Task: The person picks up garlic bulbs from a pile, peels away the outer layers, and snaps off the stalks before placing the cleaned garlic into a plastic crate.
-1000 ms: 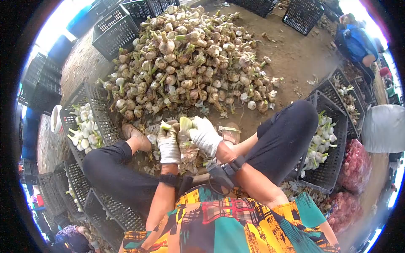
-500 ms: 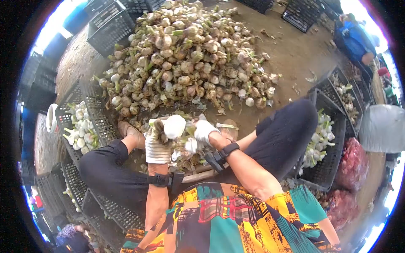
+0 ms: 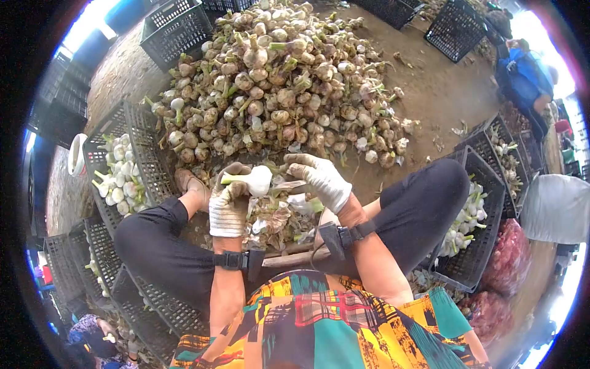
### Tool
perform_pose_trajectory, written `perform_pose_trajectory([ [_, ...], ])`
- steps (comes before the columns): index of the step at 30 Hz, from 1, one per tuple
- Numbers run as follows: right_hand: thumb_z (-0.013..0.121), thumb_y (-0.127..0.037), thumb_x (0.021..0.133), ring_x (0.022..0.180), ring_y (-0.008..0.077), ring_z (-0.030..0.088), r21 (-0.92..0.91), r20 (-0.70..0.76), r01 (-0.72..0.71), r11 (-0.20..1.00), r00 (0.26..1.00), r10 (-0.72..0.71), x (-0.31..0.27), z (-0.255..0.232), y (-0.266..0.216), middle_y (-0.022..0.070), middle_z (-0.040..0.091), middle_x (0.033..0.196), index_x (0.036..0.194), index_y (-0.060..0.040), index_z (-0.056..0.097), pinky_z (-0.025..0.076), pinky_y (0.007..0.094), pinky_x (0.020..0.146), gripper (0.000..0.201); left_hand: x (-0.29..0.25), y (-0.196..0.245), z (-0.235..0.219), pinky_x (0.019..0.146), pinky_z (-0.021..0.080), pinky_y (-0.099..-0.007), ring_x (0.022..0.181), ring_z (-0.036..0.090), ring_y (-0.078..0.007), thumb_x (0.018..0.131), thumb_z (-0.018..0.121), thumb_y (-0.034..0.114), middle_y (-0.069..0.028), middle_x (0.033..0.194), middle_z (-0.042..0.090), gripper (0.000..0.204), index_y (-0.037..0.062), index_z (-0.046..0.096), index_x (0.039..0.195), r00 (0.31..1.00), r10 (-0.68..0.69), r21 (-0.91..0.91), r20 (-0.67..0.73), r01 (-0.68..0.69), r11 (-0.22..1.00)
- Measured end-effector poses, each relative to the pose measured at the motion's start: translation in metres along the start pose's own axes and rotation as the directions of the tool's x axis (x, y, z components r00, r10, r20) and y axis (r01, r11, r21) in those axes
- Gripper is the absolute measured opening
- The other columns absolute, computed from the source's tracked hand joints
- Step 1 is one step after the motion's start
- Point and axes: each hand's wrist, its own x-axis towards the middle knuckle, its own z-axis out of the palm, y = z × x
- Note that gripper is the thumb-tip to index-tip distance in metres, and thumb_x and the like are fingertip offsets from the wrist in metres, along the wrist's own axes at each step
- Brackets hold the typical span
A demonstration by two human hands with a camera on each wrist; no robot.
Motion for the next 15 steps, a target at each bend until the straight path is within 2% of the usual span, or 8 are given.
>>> perform_pose_trajectory([
  [3, 0.062, -0.016, 0.087, 0.095, 0.0228, 0.062, 0.213, 0.129, -0.117, 0.97, 0.987, 0.091, 0.004, 0.011, 0.016, 0.0124, 0.06, 0.111, 0.126, 0.0037, 0.045, 0.053, 0.0356, 0.079, 0.047, 0.0, 0.005, 0.019, 0.087, 0.047, -0.027, 0.092, 0.058, -0.0154, 0.081, 0.059, -0.001, -0.0127, 0.106, 0.061, 0.041, -0.0008, 0.051, 0.12, 0.994, -0.093, -0.213, 0.061, 0.104, 0.972],
  [4, 0.065, -0.015, 0.084, 0.095, 0.0211, 0.062, 0.244, 0.111, -0.108, 0.964, 0.99, 0.083, 0.002, 0.017, 0.02, 0.0115, 0.061, 0.109, 0.123, 0.0043, 0.049, 0.052, 0.0333, 0.081, 0.046, -0.002, 0.001, 0.032, 0.087, 0.048, -0.0277, 0.094, 0.059, -0.0156, 0.085, 0.059, 0.005, -0.012, 0.106, 0.061, 0.039, -0.0002, 0.05, 0.122, 0.998, -0.056, -0.082, -0.017, 0.054, 0.995],
  [5, 0.065, -0.013, 0.083, 0.096, 0.02, 0.061, 0.133, 0.073, -0.024, 0.991, 0.997, 0.015, 0.003, 0.019, 0.023, 0.0113, 0.061, 0.109, 0.123, 0.0042, 0.049, 0.052, 0.0324, 0.081, 0.046, 0.006, -0.019, 0.016, 0.085, 0.05, -0.0293, 0.095, 0.059, -0.0156, 0.09, 0.057, 0.012, -0.0099, 0.105, 0.061, 0.035, 0.0007, 0.051, 0.122, 0.989, 0.003, 0.114, -0.145, 0.014, 0.993],
  [7, 0.065, -0.009, 0.081, 0.097, 0.0179, 0.06, -0.107, 0.021, 0.133, 0.985, 0.991, -0.132, 0.002, 0.027, 0.021, 0.0109, 0.061, 0.109, 0.122, 0.004, 0.05, 0.05, 0.0306, 0.083, 0.046, 0.009, -0.023, 0.011, 0.082, 0.051, -0.0305, 0.095, 0.06, -0.0151, 0.091, 0.057, 0.017, -0.0073, 0.104, 0.061, 0.032, 0.0014, 0.053, 0.119, 0.949, -0.084, 0.319, -0.303, 0.184, 0.93],
  [8, 0.066, -0.008, 0.079, 0.094, 0.0138, 0.059, -0.146, 0.023, 0.143, 0.979, 0.99, -0.142, -0.003, 0.028, 0.018, 0.0091, 0.063, 0.104, 0.119, 0.0039, 0.054, 0.049, 0.0267, 0.082, 0.043, 0.006, -0.025, 0.009, 0.079, 0.052, -0.0306, 0.092, 0.06, -0.0148, 0.091, 0.057, 0.016, -0.006, 0.102, 0.062, 0.026, 0.0024, 0.055, 0.114, 0.923, -0.128, 0.199, -0.363, 0.211, 0.957],
  [11, 0.066, -0.008, 0.079, 0.09, 0.013, 0.06, -0.528, 0.111, 0.156, 0.835, 0.987, -0.114, 0.0, 0.016, 0.021, 0.0077, 0.063, 0.099, 0.116, 0.0021, 0.058, 0.049, 0.026, 0.081, 0.039, 0.008, -0.037, -0.014, 0.078, 0.052, -0.0302, 0.089, 0.06, -0.0151, 0.092, 0.056, 0.014, -0.0058, 0.099, 0.062, 0.02, 0.0029, 0.056, 0.109, 0.94, -0.17, -0.016, -0.295, 0.173, 0.985],
  [13, 0.065, -0.01, 0.081, 0.087, 0.013, 0.06, -0.273, 0.035, 0.05, 0.961, 0.999, -0.042, 0.001, 0.016, 0.021, 0.0076, 0.064, 0.097, 0.112, 0.0013, 0.06, 0.05, 0.026, 0.079, 0.033, 0.009, -0.037, -0.011, 0.079, 0.052, -0.032, 0.088, 0.06, -0.0174, 0.092, 0.054, 0.012, -0.0073, 0.098, 0.062, 0.017, 0.0027, 0.057, 0.106, 0.952, -0.136, -0.044, -0.273, 0.129, 0.991],
  [15, 0.065, -0.011, 0.083, 0.087, 0.013, 0.061, 0.058, -0.038, -0.084, 0.995, 0.996, 0.087, -0.001, 0.017, 0.016, 0.0076, 0.064, 0.098, 0.111, 0.0014, 0.06, 0.05, 0.0261, 0.078, 0.032, 0.008, -0.037, -0.008, 0.081, 0.052, -0.036, 0.09, 0.061, -0.0217, 0.091, 0.054, 0.011, -0.0103, 0.099, 0.063, 0.017, 0.0021, 0.057, 0.105, 0.968, -0.073, -0.014, -0.242, 0.072, 0.997],
])
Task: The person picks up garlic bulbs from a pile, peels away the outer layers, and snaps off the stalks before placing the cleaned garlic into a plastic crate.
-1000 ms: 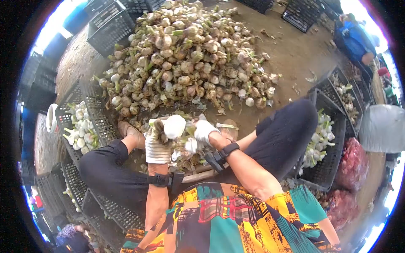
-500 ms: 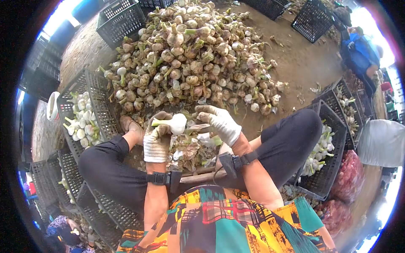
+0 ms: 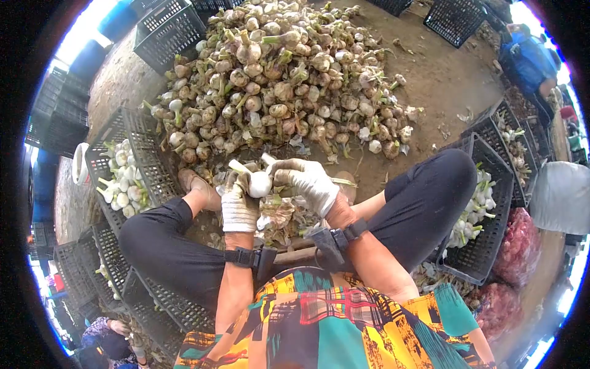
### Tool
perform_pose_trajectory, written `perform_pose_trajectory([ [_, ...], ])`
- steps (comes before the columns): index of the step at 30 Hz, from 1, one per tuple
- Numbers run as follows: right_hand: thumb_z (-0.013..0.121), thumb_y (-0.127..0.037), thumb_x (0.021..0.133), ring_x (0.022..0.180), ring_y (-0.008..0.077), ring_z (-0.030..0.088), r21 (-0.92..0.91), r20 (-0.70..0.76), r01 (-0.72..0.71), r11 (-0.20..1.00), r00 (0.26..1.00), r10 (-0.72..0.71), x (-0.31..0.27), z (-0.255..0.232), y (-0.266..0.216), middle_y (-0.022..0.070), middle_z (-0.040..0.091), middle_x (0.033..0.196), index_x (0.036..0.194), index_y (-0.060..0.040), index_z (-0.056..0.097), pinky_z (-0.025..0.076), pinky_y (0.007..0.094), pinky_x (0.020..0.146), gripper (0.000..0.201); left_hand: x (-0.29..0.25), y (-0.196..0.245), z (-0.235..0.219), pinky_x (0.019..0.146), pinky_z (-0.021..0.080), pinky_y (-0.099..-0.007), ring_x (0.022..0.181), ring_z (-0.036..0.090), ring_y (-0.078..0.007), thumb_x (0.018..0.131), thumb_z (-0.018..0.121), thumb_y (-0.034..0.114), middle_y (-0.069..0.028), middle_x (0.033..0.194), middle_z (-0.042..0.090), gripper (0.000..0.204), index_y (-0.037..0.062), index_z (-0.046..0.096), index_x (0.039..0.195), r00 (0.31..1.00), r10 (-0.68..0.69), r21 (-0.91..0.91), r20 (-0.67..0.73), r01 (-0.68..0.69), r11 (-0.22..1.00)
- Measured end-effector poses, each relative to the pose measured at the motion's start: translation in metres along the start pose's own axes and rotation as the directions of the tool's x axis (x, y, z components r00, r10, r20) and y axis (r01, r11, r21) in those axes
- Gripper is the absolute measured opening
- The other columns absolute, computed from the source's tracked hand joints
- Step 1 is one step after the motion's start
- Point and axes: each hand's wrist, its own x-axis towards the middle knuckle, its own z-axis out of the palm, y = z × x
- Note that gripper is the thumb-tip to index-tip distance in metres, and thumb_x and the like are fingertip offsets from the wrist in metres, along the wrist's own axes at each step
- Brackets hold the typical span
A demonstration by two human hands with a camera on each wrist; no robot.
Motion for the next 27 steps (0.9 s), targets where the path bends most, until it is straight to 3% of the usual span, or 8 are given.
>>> perform_pose_trajectory([
  [4, 0.067, -0.012, 0.08, 0.09, 0.0161, 0.061, -0.255, -0.082, 0.15, 0.955, 0.981, -0.176, 0.007, 0.004, 0.005, 0.0077, 0.064, 0.098, 0.114, 0.0033, 0.057, 0.05, 0.0274, 0.079, 0.038, -0.002, 0.002, 0.011, 0.077, 0.051, -0.0285, 0.084, 0.059, -0.0146, 0.091, 0.054, 0.009, -0.0064, 0.095, 0.062, 0.015, 0.0031, 0.057, 0.104, 0.999, 0.048, 0.149, 0.016, -0.05, 0.987],
  [9, 0.052, 0.006, 0.069, 0.102, 0.0341, 0.057, -0.812, 0.255, 0.477, 0.337, 0.809, -0.53, 0.01, 0.02, 0.003, 0.0159, 0.059, 0.112, 0.124, -0.004, 0.048, 0.046, 0.0321, 0.091, 0.055, -0.005, 0.003, 0.015, 0.074, 0.049, -0.0248, 0.083, 0.059, -0.012, 0.09, 0.057, 0.011, -0.0054, 0.093, 0.063, 0.016, 0.0011, 0.057, 0.102, 0.98, 0.188, 0.591, 0.066, -0.19, 0.784],
  [12, 0.052, 0.004, 0.074, 0.09, 0.0326, 0.061, -0.856, 0.159, 0.287, 0.43, 0.937, -0.31, 0.023, 0.016, 0.022, 0.0193, 0.061, 0.104, 0.119, -0.0047, 0.052, 0.048, 0.035, 0.081, 0.046, -0.012, 0.006, 0.017, 0.071, 0.05, -0.026, 0.082, 0.059, -0.0122, 0.09, 0.057, 0.01, -0.0051, 0.091, 0.063, 0.014, 0.0012, 0.059, 0.101, 0.991, 0.132, 0.373, 0.03, -0.133, 0.918],
  [15, 0.054, -0.003, 0.075, 0.086, 0.0316, 0.062, -0.529, -0.119, -0.017, 0.848, 0.991, -0.055, 0.034, 0.004, 0.04, 0.02, 0.062, 0.099, 0.114, -0.0048, 0.056, 0.049, 0.0347, 0.077, 0.039, -0.002, 0.006, 0.002, 0.071, 0.052, -0.031, 0.082, 0.061, -0.0198, 0.091, 0.057, 0.025, -0.0094, 0.088, 0.063, 0.022, 0.0035, 0.061, 0.09, 0.997, -0.06, -0.08, 0.05, 0.064, 0.995],
  [18, 0.056, -0.014, 0.074, 0.09, 0.031, 0.062, -0.991, 0.122, 0.133, 0.003, 0.903, 0.413, 0.059, -0.035, 0.073, 0.0202, 0.063, 0.101, 0.11, -0.0053, 0.06, 0.049, 0.0341, 0.079, 0.037, 0.01, 0.015, -0.003, 0.083, 0.05, -0.0537, 0.087, 0.062, -0.031, 0.086, 0.058, 0.039, -0.0113, 0.085, 0.064, 0.034, 0.0059, 0.064, 0.081, 0.992, -0.096, -0.401, 0.084, 0.122, 0.908],
  [20, 0.058, -0.021, 0.072, 0.095, 0.0306, 0.061, -0.976, 0.211, 0.208, 0.063, 0.836, 0.507, 0.046, -0.032, 0.078, 0.0206, 0.063, 0.103, 0.11, -0.0059, 0.062, 0.048, 0.035, 0.081, 0.041, 0.007, 0.025, 0.001, 0.083, 0.049, -0.0546, 0.086, 0.062, -0.0309, 0.085, 0.059, 0.039, -0.0113, 0.081, 0.064, 0.035, 0.0054, 0.063, 0.079, 0.985, -0.164, -0.496, -0.044, 0.121, 0.86],
  [24, 0.055, -0.023, 0.076, 0.096, 0.0332, 0.06, -0.927, 0.198, 0.181, 0.33, 0.98, 0.016, 0.051, -0.017, 0.046, 0.0198, 0.064, 0.101, 0.111, -0.004, 0.06, 0.047, 0.038, 0.083, 0.04, 0.008, 0.025, -0.016, 0.083, 0.049, -0.0527, 0.086, 0.062, -0.0295, 0.087, 0.057, 0.034, -0.0108, 0.081, 0.065, 0.03, 0.0053, 0.063, 0.085, 0.968, -0.231, -0.6, -0.095, 0.13, 0.789],
  [27, 0.053, -0.024, 0.077, 0.094, 0.0374, 0.058, -0.946, 0.18, 0.203, 0.253, 0.977, -0.114, 0.067, -0.021, 0.02, 0.0225, 0.062, 0.099, 0.106, -0.0021, 0.061, 0.047, 0.0402, 0.081, 0.037, 0.032, 0.04, -0.072, 0.082, 0.05, -0.0474, 0.087, 0.061, -0.0264, 0.086, 0.057, 0.034, -0.0103, 0.084, 0.064, 0.029, 0.0063, 0.062, 0.092, 0.97, -0.233, -0.652, -0.062, 0.138, 0.745],
])
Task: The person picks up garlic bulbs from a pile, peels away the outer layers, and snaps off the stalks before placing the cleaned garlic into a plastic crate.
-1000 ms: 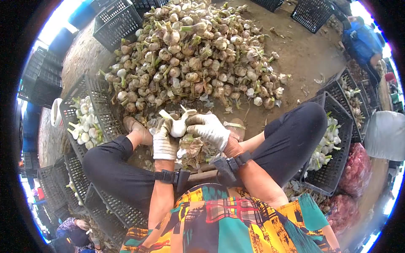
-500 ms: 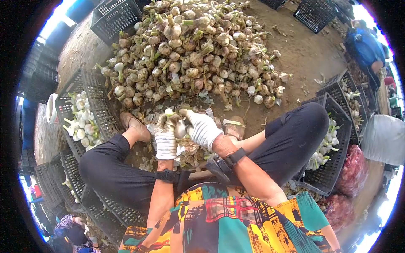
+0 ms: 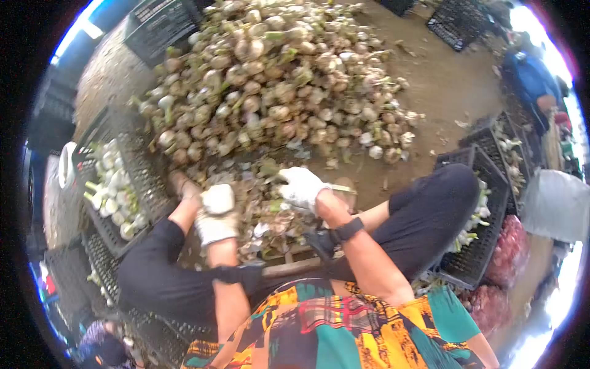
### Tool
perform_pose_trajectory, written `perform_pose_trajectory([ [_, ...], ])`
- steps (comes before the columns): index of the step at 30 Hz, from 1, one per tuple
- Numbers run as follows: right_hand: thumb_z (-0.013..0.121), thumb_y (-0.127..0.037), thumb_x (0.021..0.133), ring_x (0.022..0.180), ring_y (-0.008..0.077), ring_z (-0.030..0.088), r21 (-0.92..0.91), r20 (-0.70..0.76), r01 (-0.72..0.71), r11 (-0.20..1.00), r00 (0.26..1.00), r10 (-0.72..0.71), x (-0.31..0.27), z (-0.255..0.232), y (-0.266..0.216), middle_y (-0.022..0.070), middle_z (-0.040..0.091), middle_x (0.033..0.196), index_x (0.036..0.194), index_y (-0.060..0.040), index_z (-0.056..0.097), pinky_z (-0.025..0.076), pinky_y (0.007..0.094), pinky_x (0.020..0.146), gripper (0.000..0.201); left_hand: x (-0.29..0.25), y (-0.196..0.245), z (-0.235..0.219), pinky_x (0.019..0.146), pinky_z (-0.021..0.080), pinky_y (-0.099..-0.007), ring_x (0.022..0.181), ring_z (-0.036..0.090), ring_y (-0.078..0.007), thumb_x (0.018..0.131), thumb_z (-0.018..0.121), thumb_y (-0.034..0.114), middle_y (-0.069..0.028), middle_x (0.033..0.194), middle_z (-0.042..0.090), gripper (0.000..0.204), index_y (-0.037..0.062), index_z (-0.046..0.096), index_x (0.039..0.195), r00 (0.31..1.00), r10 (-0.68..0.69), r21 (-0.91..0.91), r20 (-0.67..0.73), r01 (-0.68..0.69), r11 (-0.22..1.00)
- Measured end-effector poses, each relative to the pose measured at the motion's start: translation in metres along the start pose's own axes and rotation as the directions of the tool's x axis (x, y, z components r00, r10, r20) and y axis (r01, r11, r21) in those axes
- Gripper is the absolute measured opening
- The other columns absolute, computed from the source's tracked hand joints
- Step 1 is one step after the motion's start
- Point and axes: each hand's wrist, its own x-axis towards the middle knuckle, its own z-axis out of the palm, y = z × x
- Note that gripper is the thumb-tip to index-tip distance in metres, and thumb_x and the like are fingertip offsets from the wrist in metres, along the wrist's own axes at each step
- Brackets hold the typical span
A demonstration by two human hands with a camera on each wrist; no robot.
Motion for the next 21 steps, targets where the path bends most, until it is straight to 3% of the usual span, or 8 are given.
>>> perform_pose_trajectory([
  [4, 0.054, -0.024, 0.074, 0.095, 0.0378, 0.058, -0.105, -0.036, -0.294, 0.95, 0.956, 0.291, 0.03, -0.023, 0.043, 0.0229, 0.062, 0.099, 0.1, -0.0035, 0.063, 0.046, 0.0403, 0.083, 0.034, -0.056, 0.053, 0.123, 0.096, 0.046, -0.0448, 0.103, 0.056, -0.0329, 0.08, 0.064, 0.026, -0.019, 0.105, 0.06, 0.044, -0.0029, 0.053, 0.112, 0.874, 0.452, -0.053, 0.179, -0.45, 0.891],
  [5, 0.054, -0.025, 0.075, 0.096, 0.0379, 0.058, -0.12, 0.011, -0.431, 0.894, 0.9, 0.435, 0.04, -0.026, 0.06, 0.0231, 0.062, 0.1, 0.1, -0.003, 0.063, 0.046, 0.0399, 0.084, 0.035, -0.064, 0.069, 0.124, 0.098, 0.045, -0.0457, 0.102, 0.057, -0.0351, 0.082, 0.063, 0.024, -0.0214, 0.104, 0.061, 0.04, -0.004, 0.054, 0.109, 0.765, 0.532, -0.075, 0.363, -0.545, 0.835],
  [8, 0.057, -0.03, 0.077, 0.102, 0.0374, 0.057, -0.06, -0.425, -0.594, 0.802, 0.742, 0.518, 0.06, -0.023, 0.121, 0.0231, 0.059, 0.112, 0.112, -0.0007, 0.058, 0.046, 0.0403, 0.088, 0.046, -0.031, 0.119, 0.044, 0.096, 0.046, -0.0467, 0.109, 0.054, -0.0296, 0.084, 0.061, 0.019, -0.0199, 0.115, 0.057, 0.04, -0.0034, 0.05, 0.115, 0.797, 0.589, 0.187, 0.135, -0.604, 0.775],
  [10, 0.059, -0.031, 0.079, 0.107, 0.0376, 0.055, -0.16, -0.451, -0.63, 0.76, 0.732, 0.511, 0.077, -0.026, 0.122, 0.0228, 0.054, 0.121, 0.125, -0.0034, 0.049, 0.045, 0.0418, 0.092, 0.054, -0.013, 0.058, 0.04, 0.074, 0.055, -0.0328, 0.078, 0.064, -0.0219, 0.085, 0.06, 0.015, -0.011, 0.091, 0.065, 0.018, 0.0014, 0.059, 0.096, 0.983, 0.169, 0.118, 0.068, -0.176, 0.977],
  [11, 0.059, -0.031, 0.08, 0.109, 0.0376, 0.055, -0.268, -0.444, -0.642, 0.718, 0.744, 0.5, 0.086, -0.021, 0.12, 0.0228, 0.053, 0.122, 0.127, -0.0041, 0.047, 0.045, 0.0423, 0.092, 0.056, -0.004, 0.018, 0.05, 0.072, 0.055, -0.0315, 0.077, 0.063, -0.0212, 0.089, 0.054, 0.014, -0.0102, 0.087, 0.065, 0.013, 0.0027, 0.06, 0.089, 0.946, 0.188, 0.318, -0.266, -0.098, 0.943],
  [16, 0.067, -0.027, 0.074, 0.105, 0.0355, 0.057, -0.102, -0.354, -0.623, 0.776, 0.752, 0.557, 0.115, -0.036, 0.052, 0.0223, 0.057, 0.118, 0.12, -0.0006, 0.052, 0.049, 0.041, 0.085, 0.055, 0.003, -0.071, 0.039, 0.053, 0.045, -0.0283, 0.058, 0.053, -0.02, 0.089, 0.055, 0.027, -0.0072, 0.072, 0.059, 0.02, 0.0062, 0.057, 0.09, 0.897, -0.096, 0.42, -0.432, 0.295, 0.859],
  [17, 0.07, -0.026, 0.072, 0.091, 0.0331, 0.063, -0.314, -0.685, -0.609, 0.728, 0.677, 0.271, 0.129, 0.001, 0.124, 0.0235, 0.064, 0.1, 0.113, 0.0048, 0.055, 0.052, 0.0428, 0.077, 0.054, 0.007, -0.074, 0.027, 0.051, 0.045, -0.0299, 0.057, 0.053, -0.0205, 0.088, 0.056, 0.028, -0.0072, 0.072, 0.059, 0.021, 0.0067, 0.057, 0.089, 0.904, -0.067, 0.44, -0.422, 0.269, 0.856],
  [21, 0.076, -0.02, 0.062, 0.066, 0.0257, 0.064, 0.424, 0.059, -0.477, 0.77, 0.863, 0.502, 0.116, -0.01, 0.144, 0.0186, 0.066, 0.08, 0.102, 0.0084, 0.057, 0.052, 0.0368, 0.059, 0.053, 0.013, -0.073, 0.001, 0.049, 0.045, -0.038, 0.056, 0.056, -0.0237, 0.087, 0.057, 0.037, -0.0074, 0.073, 0.057, 0.028, 0.0086, 0.055, 0.088, 0.903, 0.054, 0.531, -0.427, 0.202, 0.823],
])
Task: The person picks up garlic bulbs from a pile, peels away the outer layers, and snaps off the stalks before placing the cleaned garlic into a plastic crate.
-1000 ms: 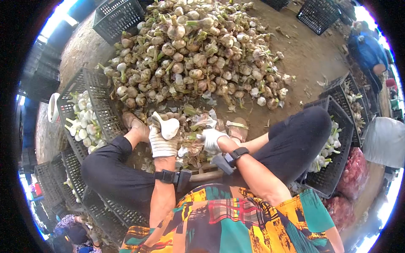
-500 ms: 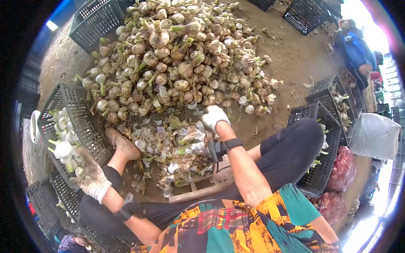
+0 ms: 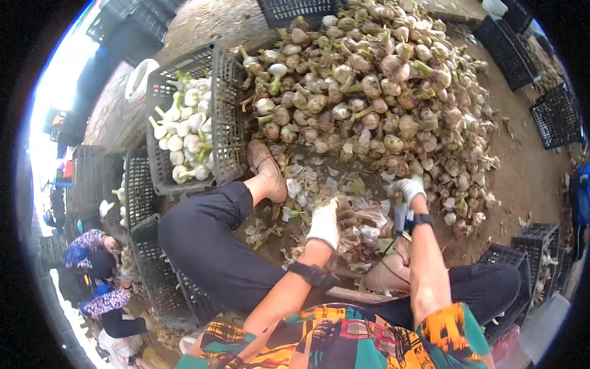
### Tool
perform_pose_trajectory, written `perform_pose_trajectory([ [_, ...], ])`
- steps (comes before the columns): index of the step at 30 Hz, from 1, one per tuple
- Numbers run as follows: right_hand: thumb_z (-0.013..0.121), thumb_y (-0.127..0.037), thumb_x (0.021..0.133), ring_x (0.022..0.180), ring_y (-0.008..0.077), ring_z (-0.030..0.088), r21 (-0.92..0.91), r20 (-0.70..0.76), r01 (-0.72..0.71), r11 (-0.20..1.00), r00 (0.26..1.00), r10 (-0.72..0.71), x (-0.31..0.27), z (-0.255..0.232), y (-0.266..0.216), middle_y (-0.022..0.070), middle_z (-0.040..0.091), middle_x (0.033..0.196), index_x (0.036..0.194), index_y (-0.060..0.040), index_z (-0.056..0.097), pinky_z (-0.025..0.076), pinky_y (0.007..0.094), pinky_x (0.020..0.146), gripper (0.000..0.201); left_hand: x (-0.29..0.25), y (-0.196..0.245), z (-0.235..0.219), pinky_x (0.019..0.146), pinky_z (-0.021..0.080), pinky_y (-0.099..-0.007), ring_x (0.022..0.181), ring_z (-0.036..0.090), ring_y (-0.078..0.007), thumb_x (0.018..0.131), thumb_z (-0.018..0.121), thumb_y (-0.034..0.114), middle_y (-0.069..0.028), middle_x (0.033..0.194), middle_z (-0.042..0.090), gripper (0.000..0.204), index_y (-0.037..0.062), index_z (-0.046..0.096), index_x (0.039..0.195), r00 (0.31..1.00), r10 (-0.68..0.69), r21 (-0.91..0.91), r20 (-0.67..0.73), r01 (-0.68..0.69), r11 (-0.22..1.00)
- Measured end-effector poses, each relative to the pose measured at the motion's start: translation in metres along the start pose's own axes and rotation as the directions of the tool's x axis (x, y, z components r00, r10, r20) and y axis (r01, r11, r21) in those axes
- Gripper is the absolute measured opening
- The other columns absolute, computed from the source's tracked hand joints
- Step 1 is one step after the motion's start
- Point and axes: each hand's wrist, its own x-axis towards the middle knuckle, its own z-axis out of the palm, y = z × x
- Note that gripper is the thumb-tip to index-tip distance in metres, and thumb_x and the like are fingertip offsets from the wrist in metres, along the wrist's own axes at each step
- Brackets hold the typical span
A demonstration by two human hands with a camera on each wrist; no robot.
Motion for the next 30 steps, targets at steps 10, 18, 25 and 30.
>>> perform_pose_trajectory([
  [10, 0.061, -0.005, 0.081, 0.088, 0.0215, 0.063, 0.804, -0.067, 0.319, 0.502, 0.887, -0.456, -0.223, 0.047, -0.112, 0.0104, 0.064, 0.102, 0.112, -0.0029, 0.056, 0.053, 0.0338, 0.075, 0.031, -0.044, 0.022, 0.007, 0.075, 0.05, -0.0394, 0.084, 0.06, -0.023, 0.083, 0.066, 0.03, -0.0099, 0.092, 0.062, 0.033, 0.0059, 0.059, 0.105, 0.845, 0.07, -0.255, 0.53, 0.079, 0.964],
  [18, 0.067, -0.017, 0.083, 0.071, 0.0141, 0.06, 0.822, 0.113, 0.08, 0.564, 0.948, -0.299, -0.247, 0.038, -0.093, 0.0045, 0.062, 0.088, 0.109, -0.0041, 0.057, 0.051, 0.0307, 0.06, 0.03, -0.106, 0.005, 0.032, 0.08, 0.05, -0.0279, 0.092, 0.057, -0.0166, 0.08, 0.07, 0.022, -0.0076, 0.11, 0.052, 0.051, 0.0033, 0.046, 0.12, 0.553, 0.364, 0.086, 0.75, -0.626, 0.775],
  [25, 0.066, -0.009, 0.08, 0.073, 0.0154, 0.062, 0.839, 0.095, 0.106, 0.533, 0.937, -0.335, -0.243, 0.045, -0.077, 0.0072, 0.063, 0.088, 0.103, -0.0007, 0.059, 0.054, 0.0304, 0.058, 0.024, -0.09, -0.014, 0.024, 0.076, 0.051, -0.0295, 0.089, 0.056, -0.015, 0.09, 0.057, 0.018, -0.007, 0.108, 0.053, 0.035, 0.0043, 0.046, 0.121, 0.643, 0.459, 0.034, 0.613, -0.602, 0.798],
  [30, 0.063, -0.007, 0.082, 0.077, 0.0185, 0.065, 0.855, 0.128, 0.076, 0.513, 0.928, -0.351, -0.249, 0.031, -0.074, 0.0095, 0.064, 0.089, 0.1, 0.0021, 0.06, 0.056, 0.0326, 0.064, 0.021, -0.097, -0.017, 0.029, 0.08, 0.049, -0.0273, 0.092, 0.055, -0.014, 0.093, 0.054, 0.017, -0.0055, 0.104, 0.056, 0.027, 0.0041, 0.049, 0.116, 0.714, 0.4, -0.079, 0.574, -0.438, 0.895],
])
